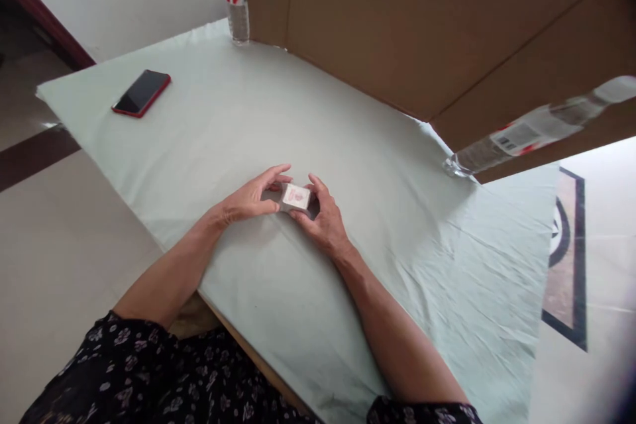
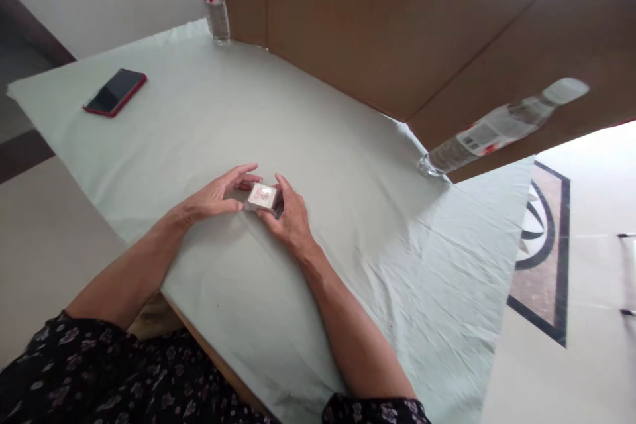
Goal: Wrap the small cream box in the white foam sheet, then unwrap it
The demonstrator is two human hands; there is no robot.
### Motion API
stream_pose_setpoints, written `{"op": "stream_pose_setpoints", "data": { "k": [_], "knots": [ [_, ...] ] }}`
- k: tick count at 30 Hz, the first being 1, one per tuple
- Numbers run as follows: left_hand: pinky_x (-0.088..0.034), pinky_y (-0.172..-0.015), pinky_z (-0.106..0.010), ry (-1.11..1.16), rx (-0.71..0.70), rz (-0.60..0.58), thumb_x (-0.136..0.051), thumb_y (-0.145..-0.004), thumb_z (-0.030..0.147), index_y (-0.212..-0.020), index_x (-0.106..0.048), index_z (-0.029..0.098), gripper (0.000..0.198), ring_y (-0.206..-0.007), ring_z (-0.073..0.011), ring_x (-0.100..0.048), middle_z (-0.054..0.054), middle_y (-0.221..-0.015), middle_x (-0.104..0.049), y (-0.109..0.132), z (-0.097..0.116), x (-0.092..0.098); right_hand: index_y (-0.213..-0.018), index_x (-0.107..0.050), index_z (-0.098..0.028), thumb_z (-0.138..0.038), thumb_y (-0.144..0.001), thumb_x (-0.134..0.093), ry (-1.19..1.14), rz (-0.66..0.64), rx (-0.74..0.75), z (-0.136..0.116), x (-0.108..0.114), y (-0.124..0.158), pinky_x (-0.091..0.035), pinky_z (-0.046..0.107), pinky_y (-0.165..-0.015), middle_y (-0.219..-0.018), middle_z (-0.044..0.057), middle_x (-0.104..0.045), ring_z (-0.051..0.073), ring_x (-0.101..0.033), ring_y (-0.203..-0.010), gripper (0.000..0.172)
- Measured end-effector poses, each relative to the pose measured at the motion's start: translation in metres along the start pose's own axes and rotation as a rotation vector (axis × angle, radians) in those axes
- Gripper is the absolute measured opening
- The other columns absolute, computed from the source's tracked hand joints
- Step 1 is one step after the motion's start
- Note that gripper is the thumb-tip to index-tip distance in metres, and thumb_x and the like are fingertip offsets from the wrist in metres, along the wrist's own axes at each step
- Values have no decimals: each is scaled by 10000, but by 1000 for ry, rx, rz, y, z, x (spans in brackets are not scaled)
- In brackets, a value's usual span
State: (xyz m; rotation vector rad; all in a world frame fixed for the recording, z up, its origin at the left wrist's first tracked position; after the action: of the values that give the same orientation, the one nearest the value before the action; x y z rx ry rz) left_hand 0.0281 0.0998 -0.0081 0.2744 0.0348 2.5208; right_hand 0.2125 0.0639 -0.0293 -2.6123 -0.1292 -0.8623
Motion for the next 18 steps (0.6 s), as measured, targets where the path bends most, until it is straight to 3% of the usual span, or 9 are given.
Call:
{"op": "stream_pose_setpoints", "data": {
  "k": [4, 10, 13, 18],
  "knots": [
    [-395, -1123, -536, -152, -31, 13, -638, -705, 216, -1563, -311, 177, 919, -1346, -348, -490, -186, -1552, -435, 1, 4, -5, -1544, -317, -288, -417, -831, -717, 39, -24, 13, -3, 2, 1, -486, 480, -1016, -1296, 106, -660, 279, -643, -1145, 827],
    [-445, -1070, -466, -167, -116, -24, -626, -708, 174, -1548, -339, 197, 888, -1232, -299, -572, -144, -1376, -582, -5, 5, -14, -1531, -343, -288, -554, -869, -669, -17, -59, 65, -10, 8, 4, -457, 520, -1065, -1386, 129, -619, 303, -598, -1258, 784],
    [-481, -996, -424, -191, -129, -7, -602, -704, 163, -1546, -341, 198, 882, -1133, -268, -605, -126, -1310, -607, -5, 5, -15, -1467, -447, -285, -583, -924, -580, -57, 10, 22, -12, 20, 4, -433, 525, -1104, -1449, 130, -572, 302, -540, -1342, 633],
    [-490, -945, -413, -235, -141, -2, -574, -692, 164, -1542, -339, 177, 883, -1074, -257, -607, -123, -1272, -614, -4, 6, -17, -1198, -652, -286, -414, -937, -636, 99, 110, 133, -25, 37, -1, -472, 474, -1031, -1208, 84, -715, 262, -642, -1177, 291]
  ]
}}
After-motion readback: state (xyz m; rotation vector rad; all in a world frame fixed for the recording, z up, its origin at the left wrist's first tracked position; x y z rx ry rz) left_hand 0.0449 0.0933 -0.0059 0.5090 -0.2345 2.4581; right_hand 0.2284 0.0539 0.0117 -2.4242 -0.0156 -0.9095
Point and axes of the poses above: each hand's wrist, its own y-axis away from the middle knuckle, its own x-axis out of the back of the hand, z = x × y, the point moved 5 cm from there along -y, towards the middle knuckle
